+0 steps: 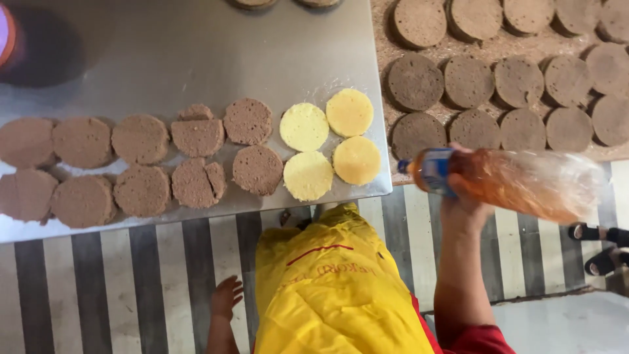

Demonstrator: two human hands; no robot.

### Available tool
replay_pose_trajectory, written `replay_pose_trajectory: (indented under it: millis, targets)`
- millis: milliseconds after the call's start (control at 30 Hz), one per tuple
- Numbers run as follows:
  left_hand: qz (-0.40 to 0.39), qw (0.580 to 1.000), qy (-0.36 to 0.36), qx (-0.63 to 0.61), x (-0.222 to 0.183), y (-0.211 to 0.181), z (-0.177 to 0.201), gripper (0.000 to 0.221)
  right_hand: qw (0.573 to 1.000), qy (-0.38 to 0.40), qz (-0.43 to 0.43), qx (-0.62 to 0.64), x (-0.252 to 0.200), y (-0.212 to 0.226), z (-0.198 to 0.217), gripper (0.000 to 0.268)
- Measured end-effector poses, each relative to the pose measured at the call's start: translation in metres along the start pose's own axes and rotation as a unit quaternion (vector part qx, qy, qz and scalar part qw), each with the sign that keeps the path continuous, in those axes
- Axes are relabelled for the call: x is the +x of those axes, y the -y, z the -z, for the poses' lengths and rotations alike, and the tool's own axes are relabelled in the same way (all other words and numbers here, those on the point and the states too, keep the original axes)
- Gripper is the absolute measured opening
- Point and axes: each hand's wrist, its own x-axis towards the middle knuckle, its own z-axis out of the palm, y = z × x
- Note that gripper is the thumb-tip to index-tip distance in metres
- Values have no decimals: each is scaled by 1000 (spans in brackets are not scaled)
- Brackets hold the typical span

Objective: Pour simple syrup from a plastic bottle to soak cake layers arranged on a counter.

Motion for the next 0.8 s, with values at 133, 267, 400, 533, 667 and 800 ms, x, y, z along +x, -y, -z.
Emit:
replay_pose_trajectory:
  millis: [133, 267, 400, 533, 667, 800]
  targets:
    - [-71, 996, 10, -53, -3, 7, -10, 39, 996, 93, -5, 13, 7, 2, -52, 58]
    - [-27, 996, 11, -85, -20, 7, -28, 40, 988, 131, -79, 7, 8, -78, -62, 62]
    - [-39, 998, -17, -42, -32, 16, -37, 39, 973, 126, -191, 27, 2, -79, -58, 68]
    - [-23, 996, -54, -68, -40, 39, -41, 40, 987, 55, -147, 36, 33, -102, -11, 62]
    - [-5, 998, -45, -46, -22, 79, -35, 39, 991, 54, -116, 28, 26, -107, -75, 61]
    - [50, 998, -25, -29, -7, 65, -9, 40, 977, 149, -150, -14, -15, -97, -81, 59]
